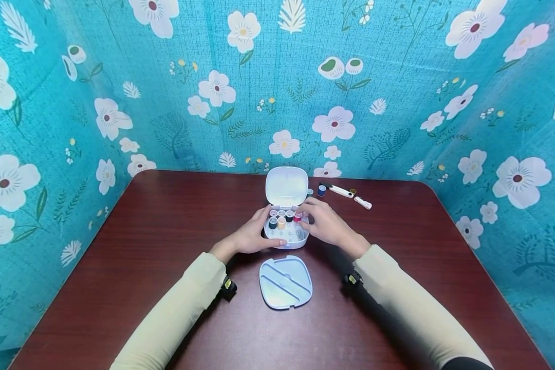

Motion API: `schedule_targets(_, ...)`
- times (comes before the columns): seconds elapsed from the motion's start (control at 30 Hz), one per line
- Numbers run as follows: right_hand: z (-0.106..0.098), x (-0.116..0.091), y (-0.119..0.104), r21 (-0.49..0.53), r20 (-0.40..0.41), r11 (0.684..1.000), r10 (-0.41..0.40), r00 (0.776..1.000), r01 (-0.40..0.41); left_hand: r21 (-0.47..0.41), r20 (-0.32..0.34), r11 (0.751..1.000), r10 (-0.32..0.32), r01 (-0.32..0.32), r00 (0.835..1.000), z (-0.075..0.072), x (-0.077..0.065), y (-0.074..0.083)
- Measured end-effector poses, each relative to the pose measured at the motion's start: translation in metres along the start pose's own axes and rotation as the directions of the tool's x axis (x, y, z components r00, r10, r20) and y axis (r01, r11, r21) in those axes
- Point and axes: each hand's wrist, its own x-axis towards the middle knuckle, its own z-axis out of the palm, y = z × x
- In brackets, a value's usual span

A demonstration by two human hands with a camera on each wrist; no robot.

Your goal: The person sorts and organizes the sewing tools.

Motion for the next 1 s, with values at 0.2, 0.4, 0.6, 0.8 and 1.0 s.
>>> schedule_targets(0.2,-0.003,-0.002,0.003,0.021,-0.01,1.0,-0.008,1.0,0.009,0.012,0.005,1.0,-0.005,0.005,1.0,0.0,0.001,-0.002)
schedule_targets(0.4,-0.004,-0.005,0.008,0.012,-0.023,1.0,-0.011,1.0,0.011,0.019,0.012,1.0,-0.013,0.012,1.0,0.001,0.001,-0.004)
schedule_targets(0.6,-0.006,-0.01,0.015,0.016,0.0,1.0,0.024,1.0,-0.024,0.023,0.016,1.0,-0.012,0.012,1.0,0.001,0.003,-0.006)
schedule_targets(0.8,-0.011,-0.012,0.02,0.011,-0.013,1.0,0.026,1.0,-0.026,0.018,0.02,1.0,-0.015,0.015,1.0,0.0,0.003,-0.005)
schedule_targets(1.0,-0.017,-0.013,0.028,-0.009,-0.027,0.999,0.039,0.999,-0.039,0.019,0.021,1.0,-0.023,0.023,1.0,0.001,0.003,-0.005)
